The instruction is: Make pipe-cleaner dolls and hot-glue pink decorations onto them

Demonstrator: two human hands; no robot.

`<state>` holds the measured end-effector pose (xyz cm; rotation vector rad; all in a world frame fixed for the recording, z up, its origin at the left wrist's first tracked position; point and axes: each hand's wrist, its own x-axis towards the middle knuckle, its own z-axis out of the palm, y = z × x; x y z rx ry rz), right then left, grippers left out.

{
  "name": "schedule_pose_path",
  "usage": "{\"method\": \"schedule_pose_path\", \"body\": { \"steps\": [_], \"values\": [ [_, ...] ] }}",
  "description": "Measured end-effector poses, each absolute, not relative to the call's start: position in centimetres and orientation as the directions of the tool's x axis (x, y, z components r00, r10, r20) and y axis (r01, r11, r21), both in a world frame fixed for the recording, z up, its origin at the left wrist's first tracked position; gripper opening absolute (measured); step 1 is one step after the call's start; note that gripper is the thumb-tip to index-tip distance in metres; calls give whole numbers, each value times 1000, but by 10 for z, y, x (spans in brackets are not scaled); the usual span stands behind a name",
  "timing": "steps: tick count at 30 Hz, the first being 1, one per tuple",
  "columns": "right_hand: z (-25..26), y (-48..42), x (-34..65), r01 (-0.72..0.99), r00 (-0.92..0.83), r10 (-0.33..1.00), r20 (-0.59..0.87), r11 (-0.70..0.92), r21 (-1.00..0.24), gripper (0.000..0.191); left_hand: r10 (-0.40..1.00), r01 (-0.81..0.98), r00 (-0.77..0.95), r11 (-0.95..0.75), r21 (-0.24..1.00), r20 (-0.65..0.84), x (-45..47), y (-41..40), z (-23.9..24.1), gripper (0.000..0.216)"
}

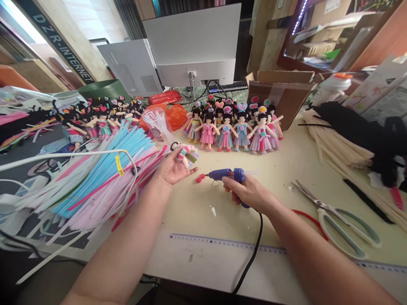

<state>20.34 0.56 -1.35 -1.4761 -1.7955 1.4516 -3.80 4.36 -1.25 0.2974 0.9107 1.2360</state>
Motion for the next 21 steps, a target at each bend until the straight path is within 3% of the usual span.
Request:
{"method": "schedule_pose_path", "body": {
  "steps": [21],
  "values": [
    [-11, 9, 211, 535, -345, 906, -244, -23, -845, 41, 913, -655, 182, 389, 647, -364, -27, 42, -20, 11]
  ]
}}
